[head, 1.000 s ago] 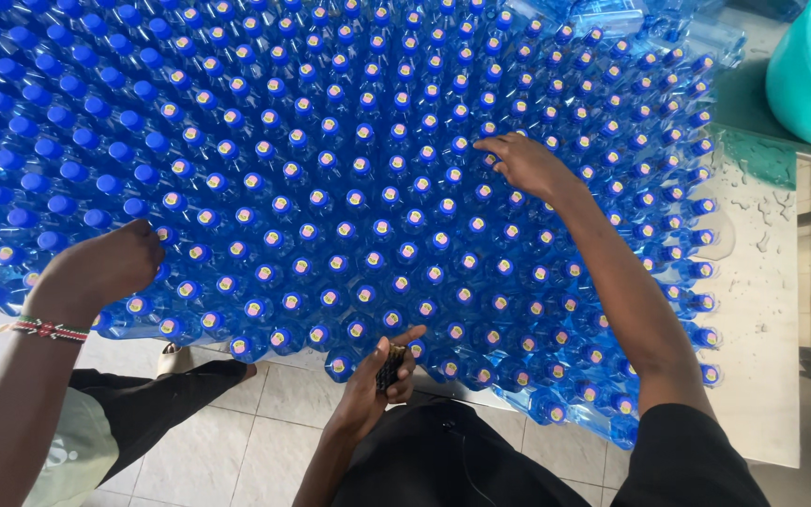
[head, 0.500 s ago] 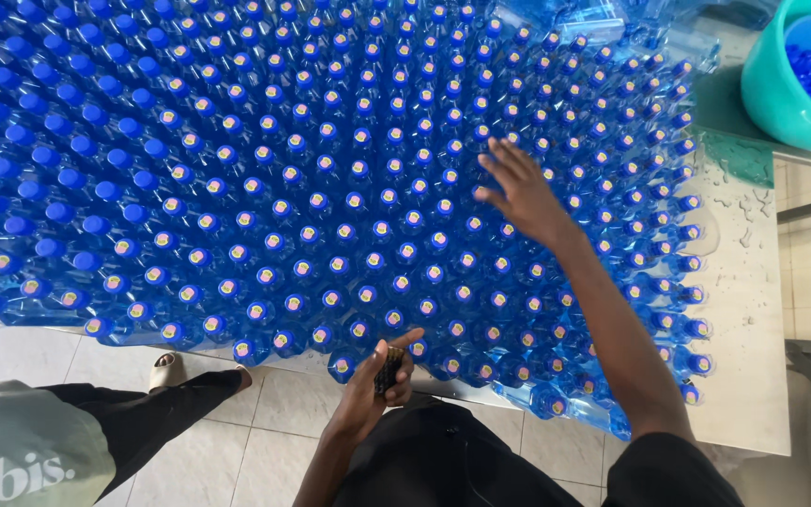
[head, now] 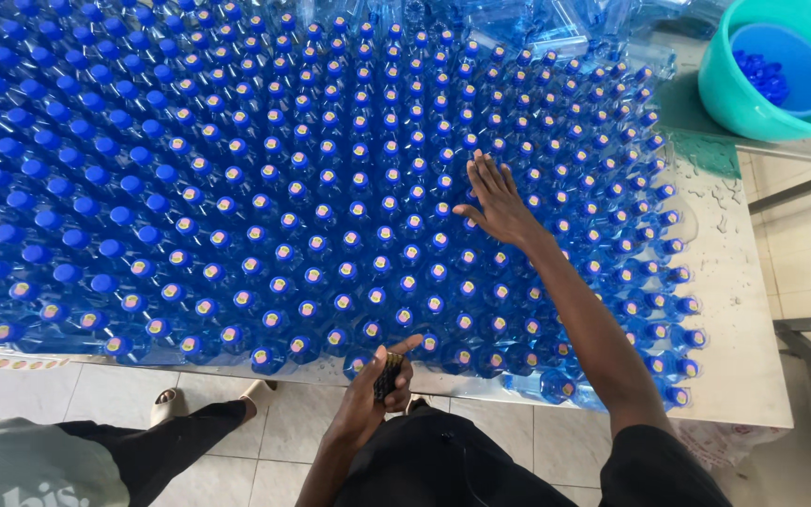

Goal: The person repeatedly places small circular seals onto the caps of many blue plastic bottles arranged on a table. The person uses both hands to pick up seals and press them onto bottle caps one by one.

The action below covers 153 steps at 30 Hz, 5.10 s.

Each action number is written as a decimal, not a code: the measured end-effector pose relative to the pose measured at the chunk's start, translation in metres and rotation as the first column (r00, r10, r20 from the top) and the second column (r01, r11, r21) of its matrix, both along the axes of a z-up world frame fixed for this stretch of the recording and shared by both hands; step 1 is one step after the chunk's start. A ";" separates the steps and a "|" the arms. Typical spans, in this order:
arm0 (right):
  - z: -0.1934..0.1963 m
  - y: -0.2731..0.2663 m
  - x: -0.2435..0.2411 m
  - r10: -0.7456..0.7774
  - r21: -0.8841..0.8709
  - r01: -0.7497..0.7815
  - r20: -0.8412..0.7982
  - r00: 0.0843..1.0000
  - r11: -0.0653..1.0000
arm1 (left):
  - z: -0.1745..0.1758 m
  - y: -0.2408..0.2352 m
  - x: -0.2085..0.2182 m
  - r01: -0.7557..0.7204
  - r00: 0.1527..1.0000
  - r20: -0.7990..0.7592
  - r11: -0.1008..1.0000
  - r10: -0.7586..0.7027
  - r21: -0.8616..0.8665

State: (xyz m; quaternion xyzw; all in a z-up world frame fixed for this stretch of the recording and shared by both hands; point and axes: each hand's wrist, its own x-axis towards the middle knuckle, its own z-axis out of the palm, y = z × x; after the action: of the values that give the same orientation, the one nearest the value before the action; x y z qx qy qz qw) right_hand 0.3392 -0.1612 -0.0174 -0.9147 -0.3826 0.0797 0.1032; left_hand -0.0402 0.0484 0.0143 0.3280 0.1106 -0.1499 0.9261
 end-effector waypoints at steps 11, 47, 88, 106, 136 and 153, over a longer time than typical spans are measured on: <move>0.083 0.035 -0.123 -0.024 0.334 0.088 -0.192 0.981 0.939 | 0.008 0.029 -0.011 0.059 0.996 0.075 0.998 -0.058 -0.022; 0.088 -0.014 -0.194 0.047 0.440 0.285 -0.606 0.794 0.852 | 0.032 -0.035 0.064 0.205 0.979 -0.004 0.978 -0.205 0.044; 0.024 0.005 0.156 0.136 0.253 -0.064 -0.279 0.951 0.965 | -0.007 -0.021 0.072 -0.133 0.969 -0.206 0.991 0.133 0.012; 0.040 0.029 0.155 0.081 -0.110 -0.118 -0.291 0.953 0.987 | -0.012 -0.015 0.061 -0.182 0.958 -0.221 0.983 0.183 0.025; 0.127 0.064 -0.070 0.287 0.369 0.026 -0.765 0.577 0.929 | 0.010 -0.009 0.086 -0.301 0.952 0.066 0.887 0.298 0.349; 0.114 0.050 -0.146 0.120 0.426 0.274 -0.698 0.706 0.862 | 0.003 -0.017 0.074 -0.404 0.906 0.125 0.743 0.403 0.534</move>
State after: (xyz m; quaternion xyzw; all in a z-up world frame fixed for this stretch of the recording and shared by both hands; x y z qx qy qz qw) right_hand 0.1937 -0.1109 0.0967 -0.7706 -0.2808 0.3154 0.4773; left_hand 0.0341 0.0316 0.0177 0.5474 0.2163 0.0922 0.8031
